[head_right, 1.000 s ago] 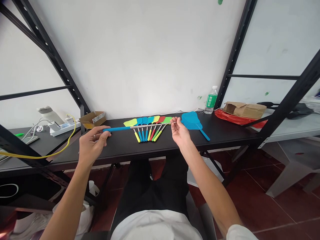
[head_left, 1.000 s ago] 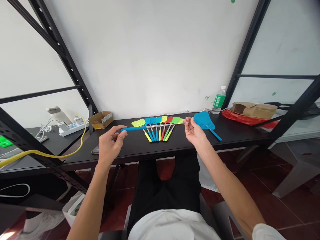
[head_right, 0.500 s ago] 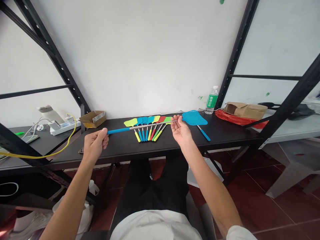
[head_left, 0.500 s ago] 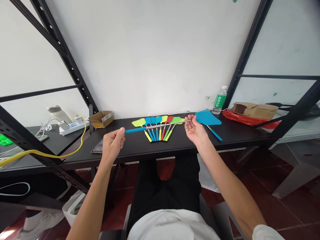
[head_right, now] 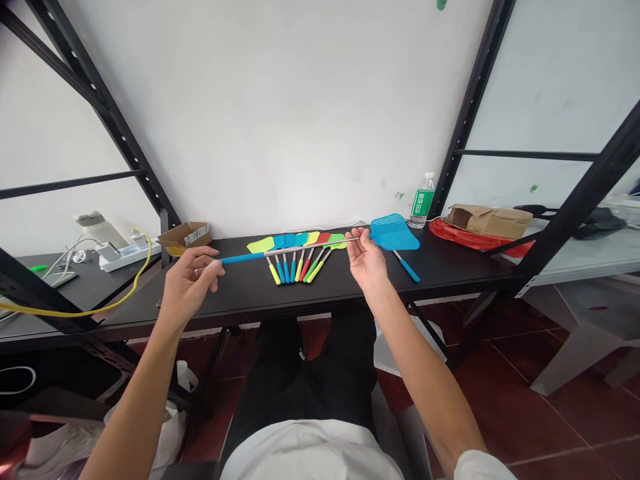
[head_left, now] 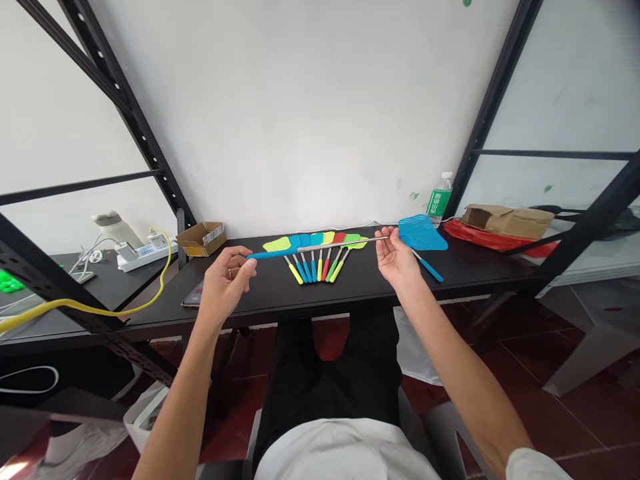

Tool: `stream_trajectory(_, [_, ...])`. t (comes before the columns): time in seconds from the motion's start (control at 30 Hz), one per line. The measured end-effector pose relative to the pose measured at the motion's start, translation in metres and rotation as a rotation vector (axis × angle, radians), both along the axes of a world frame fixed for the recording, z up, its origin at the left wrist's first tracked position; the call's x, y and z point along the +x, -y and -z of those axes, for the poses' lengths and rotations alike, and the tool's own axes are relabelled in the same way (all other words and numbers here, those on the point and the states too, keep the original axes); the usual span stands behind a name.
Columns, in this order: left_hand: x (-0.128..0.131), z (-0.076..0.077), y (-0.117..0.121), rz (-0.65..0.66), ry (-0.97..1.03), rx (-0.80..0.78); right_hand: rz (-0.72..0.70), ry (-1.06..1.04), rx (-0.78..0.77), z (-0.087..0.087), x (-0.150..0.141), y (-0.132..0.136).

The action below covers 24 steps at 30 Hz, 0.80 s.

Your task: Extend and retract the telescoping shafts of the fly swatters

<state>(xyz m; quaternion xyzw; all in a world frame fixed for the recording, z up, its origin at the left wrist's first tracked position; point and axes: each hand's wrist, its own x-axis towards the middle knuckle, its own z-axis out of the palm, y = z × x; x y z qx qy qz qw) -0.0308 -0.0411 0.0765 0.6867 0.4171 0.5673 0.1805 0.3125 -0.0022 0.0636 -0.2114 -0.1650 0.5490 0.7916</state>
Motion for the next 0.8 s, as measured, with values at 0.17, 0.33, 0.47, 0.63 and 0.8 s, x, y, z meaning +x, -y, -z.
stream_trajectory(0.17, [0.0,0.0029,0.0017,-0.088,-0.106,0.049,-0.024,-0.008,-0.007,-0.0005,-0.0048,0.0013])
stream_trajectory(0.33, [-0.0012,0.004,0.0021,-0.183,-0.197,0.099,-0.02,-0.012,-0.03,-0.0019,-0.0022,0.0018])
stream_trajectory(0.47, [-0.0025,0.0042,0.0005,-0.267,-0.231,0.113,-0.054,-0.017,-0.045,-0.0018,-0.002,0.0017])
stream_trajectory(0.63, [-0.004,0.0049,-0.0004,-0.374,-0.358,0.155,-0.066,-0.006,-0.041,-0.0005,-0.0046,0.0001])
stream_trajectory(0.8, [-0.0021,0.0029,0.0025,-0.402,-0.499,0.24,-0.038,0.012,-0.003,-0.004,-0.003,0.0033])
